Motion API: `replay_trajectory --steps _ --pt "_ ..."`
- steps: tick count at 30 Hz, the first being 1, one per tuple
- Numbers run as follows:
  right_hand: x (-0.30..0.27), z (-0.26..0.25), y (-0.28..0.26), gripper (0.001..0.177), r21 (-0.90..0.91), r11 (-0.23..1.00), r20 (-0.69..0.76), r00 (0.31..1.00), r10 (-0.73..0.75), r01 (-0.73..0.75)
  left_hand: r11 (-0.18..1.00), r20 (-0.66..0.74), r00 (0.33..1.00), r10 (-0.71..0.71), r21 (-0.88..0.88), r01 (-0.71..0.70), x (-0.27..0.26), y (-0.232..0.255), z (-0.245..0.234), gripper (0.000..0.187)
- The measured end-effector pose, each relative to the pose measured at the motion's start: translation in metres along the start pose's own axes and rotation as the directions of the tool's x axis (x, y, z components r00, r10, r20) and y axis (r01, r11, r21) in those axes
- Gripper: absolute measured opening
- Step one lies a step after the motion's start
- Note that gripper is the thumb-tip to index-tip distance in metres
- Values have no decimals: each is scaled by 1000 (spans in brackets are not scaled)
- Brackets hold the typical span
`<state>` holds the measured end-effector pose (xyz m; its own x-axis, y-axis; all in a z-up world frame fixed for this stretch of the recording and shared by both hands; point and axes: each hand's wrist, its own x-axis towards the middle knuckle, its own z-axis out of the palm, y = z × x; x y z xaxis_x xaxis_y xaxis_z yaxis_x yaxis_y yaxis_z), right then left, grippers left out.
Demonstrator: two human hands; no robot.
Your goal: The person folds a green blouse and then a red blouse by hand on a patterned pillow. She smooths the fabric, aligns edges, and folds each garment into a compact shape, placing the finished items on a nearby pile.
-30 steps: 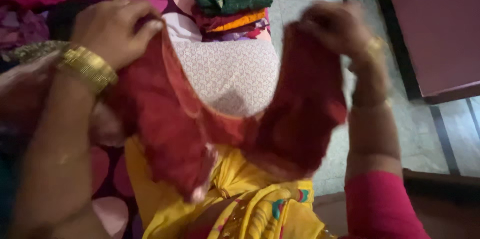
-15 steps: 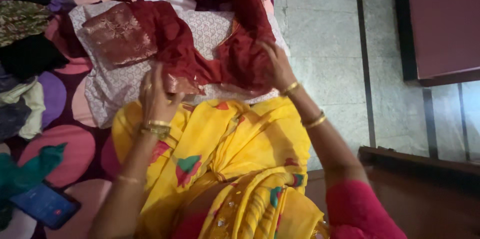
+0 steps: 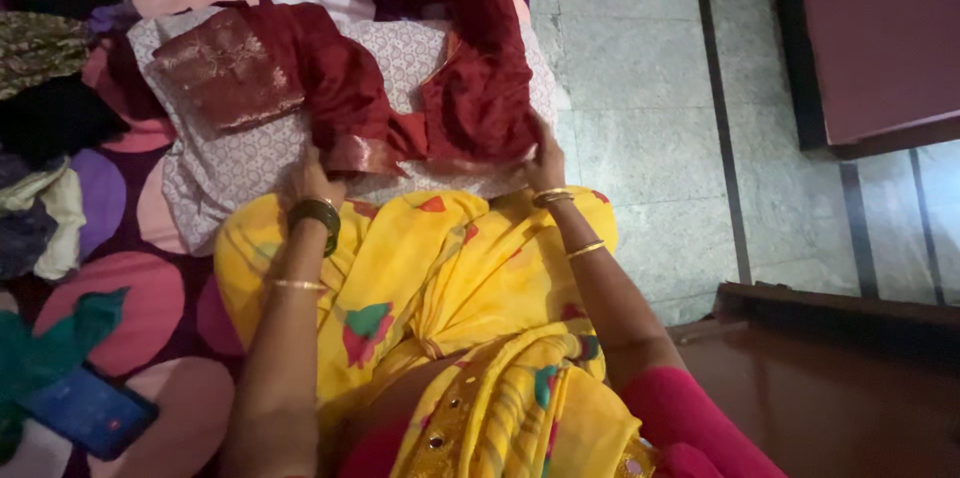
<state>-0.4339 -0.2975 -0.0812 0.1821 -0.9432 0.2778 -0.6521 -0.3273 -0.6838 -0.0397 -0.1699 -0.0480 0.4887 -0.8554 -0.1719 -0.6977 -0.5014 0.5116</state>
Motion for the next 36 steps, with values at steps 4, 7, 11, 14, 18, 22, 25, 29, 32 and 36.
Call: replay_trajectory --steps 4,7,11,14,18,22,25,29,32,36 --pt "0 -33 -25 53 417 909 -181 981 70 13 979 -172 984 51 -185 -83 -23 -1 -44 37" --pt "-24 -78 -40 45 387 920 -152 980 128 -60 993 -113 994 -7 -120 -7 -55 -17 -84 31" --pt "-62 -105 -55 49 -74 996 39 998 54 -51 979 26 993 116 163 -119 -107 -37 -115 40" --pt "-80 -106 -62 38 -498 853 459 883 102 160 919 124 936 330 185 -348 -129 -34 -122 33" --pt "-83 -117 -78 62 -608 715 530 847 43 344 901 316 938 145 350 -257 -140 -10 -144 44" --pt "-66 -119 -105 56 -289 886 569 810 -144 361 853 588 801 -110 469 -228 -136 29 -168 58" --pt "-50 -78 -125 26 -11 935 611 742 -276 356 826 419 836 354 279 -490 -111 60 -155 47" --pt "-20 17 -135 17 60 971 503 833 -230 231 770 144 764 629 18 -637 -22 105 -57 29" --pt "-14 71 -120 30 -94 898 399 842 -362 430 754 232 803 549 278 -595 14 90 29 25" --pt "-21 104 -74 26 -168 888 385 858 -340 428 670 63 861 505 600 -437 31 26 88 24"
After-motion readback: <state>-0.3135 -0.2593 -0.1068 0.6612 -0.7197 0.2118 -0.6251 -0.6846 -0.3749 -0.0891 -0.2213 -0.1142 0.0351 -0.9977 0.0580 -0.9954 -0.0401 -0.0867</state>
